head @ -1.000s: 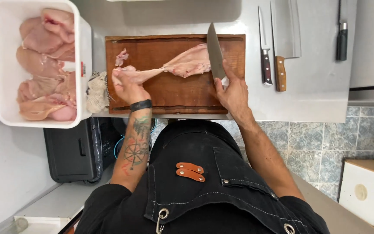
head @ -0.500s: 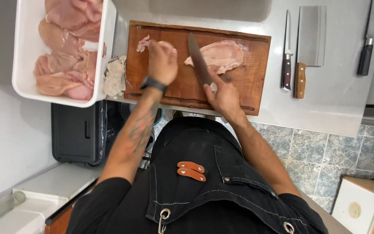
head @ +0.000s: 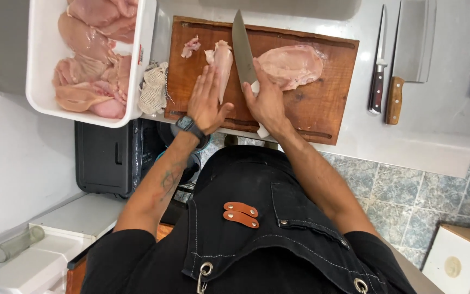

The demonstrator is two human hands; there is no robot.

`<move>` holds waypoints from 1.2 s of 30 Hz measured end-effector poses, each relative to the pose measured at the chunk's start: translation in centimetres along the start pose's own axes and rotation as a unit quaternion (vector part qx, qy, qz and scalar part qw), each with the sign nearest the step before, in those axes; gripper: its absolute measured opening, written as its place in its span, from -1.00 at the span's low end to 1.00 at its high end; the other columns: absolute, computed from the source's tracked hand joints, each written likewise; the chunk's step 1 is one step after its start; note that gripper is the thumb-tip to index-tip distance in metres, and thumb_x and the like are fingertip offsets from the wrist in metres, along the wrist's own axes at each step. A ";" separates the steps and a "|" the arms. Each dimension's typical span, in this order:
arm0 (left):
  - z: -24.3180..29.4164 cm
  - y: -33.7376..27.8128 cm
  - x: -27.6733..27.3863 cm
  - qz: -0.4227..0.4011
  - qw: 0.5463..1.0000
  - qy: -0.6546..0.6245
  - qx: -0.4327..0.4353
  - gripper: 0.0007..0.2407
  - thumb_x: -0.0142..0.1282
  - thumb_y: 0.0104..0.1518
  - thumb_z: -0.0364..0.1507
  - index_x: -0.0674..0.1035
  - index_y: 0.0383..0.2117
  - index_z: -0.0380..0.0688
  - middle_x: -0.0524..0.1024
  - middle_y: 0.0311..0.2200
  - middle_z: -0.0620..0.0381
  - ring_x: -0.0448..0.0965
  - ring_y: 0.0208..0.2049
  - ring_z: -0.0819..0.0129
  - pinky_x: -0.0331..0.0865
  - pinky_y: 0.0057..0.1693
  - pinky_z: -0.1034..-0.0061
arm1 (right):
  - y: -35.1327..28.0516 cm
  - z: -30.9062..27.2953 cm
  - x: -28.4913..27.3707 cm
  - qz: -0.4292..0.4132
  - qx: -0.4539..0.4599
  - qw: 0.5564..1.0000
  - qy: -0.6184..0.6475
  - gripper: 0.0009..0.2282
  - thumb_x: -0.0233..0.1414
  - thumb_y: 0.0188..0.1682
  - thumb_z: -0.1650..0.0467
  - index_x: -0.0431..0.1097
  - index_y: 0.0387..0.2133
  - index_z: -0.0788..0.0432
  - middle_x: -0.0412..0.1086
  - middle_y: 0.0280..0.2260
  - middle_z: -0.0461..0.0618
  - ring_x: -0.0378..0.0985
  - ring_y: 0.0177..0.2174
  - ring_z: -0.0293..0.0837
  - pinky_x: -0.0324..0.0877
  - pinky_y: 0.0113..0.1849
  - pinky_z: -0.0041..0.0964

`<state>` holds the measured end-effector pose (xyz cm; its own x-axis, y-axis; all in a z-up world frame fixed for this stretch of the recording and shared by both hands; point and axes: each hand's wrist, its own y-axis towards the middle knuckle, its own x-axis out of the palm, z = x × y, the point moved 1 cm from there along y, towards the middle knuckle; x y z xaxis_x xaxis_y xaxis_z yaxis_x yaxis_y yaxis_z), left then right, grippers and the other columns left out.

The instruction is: Slicing raw chicken breasts into thinner fillets on a wooden cutting board using a chef's knife.

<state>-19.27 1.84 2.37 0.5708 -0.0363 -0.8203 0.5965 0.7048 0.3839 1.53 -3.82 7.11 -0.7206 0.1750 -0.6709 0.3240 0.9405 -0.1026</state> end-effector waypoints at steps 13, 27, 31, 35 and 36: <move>-0.7 2.0 1.5 -0.175 0.982 0.067 0.010 0.06 -0.75 0.15 0.41 -0.17 0.57 -0.34 -0.32 0.61 -0.29 -0.30 0.65 -0.14 -0.35 0.67 0.02 | -1.6 0.8 0.4 -0.083 0.030 0.996 -0.018 -0.42 0.08 0.10 0.13 0.20 0.44 -0.24 0.57 0.04 0.28 0.58 -0.06 0.45 0.46 -0.07 0.35; -0.5 1.9 1.3 -0.191 0.979 0.068 -0.009 0.02 -0.84 0.16 0.35 -0.19 0.58 -0.33 -0.36 0.61 -0.27 -0.36 0.67 -0.08 -0.36 0.71 0.03 | -4.0 1.2 -3.0 -0.169 -0.032 0.984 -0.052 -0.39 0.07 0.12 0.18 0.16 0.48 -0.07 0.56 -0.55 0.09 0.61 -0.45 0.30 0.46 -0.36 0.28; -0.6 1.8 1.7 -0.189 0.980 0.060 -0.008 0.02 -0.85 0.16 0.35 -0.20 0.58 -0.32 -0.36 0.61 -0.26 -0.36 0.67 -0.08 -0.36 0.70 0.02 | -4.6 1.2 -3.9 -0.229 0.010 0.972 -0.056 -0.38 0.04 0.12 0.15 0.11 0.51 -0.21 0.54 -0.57 0.06 0.61 -0.31 0.30 0.47 -0.23 0.27; -0.8 1.7 1.6 -0.187 0.980 0.063 -0.003 0.04 -0.85 0.13 0.37 -0.21 0.58 -0.30 -0.37 0.62 -0.23 -0.36 0.67 -0.06 -0.37 0.71 0.04 | -5.2 1.3 -4.4 -0.245 0.001 0.968 -0.048 -0.38 0.04 0.14 0.15 0.10 0.51 -0.22 0.46 -0.67 0.05 0.60 -0.45 0.22 0.48 -0.27 0.21; -0.9 1.7 1.7 -0.186 0.981 0.063 -0.002 0.04 -0.85 0.13 0.37 -0.21 0.58 -0.30 -0.37 0.62 -0.23 -0.36 0.67 -0.06 -0.37 0.71 0.04 | -5.3 1.6 -4.3 -0.243 0.000 0.969 -0.049 -0.38 0.04 0.14 0.15 0.10 0.51 -0.22 0.46 -0.67 0.05 0.60 -0.45 0.22 0.48 -0.27 0.21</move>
<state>-17.81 3.61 1.20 0.2409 -0.2038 -0.9489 0.7472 0.6629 0.0473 3.91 -10.06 9.39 -0.7263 -0.3177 -0.6096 -0.0393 0.9045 -0.4246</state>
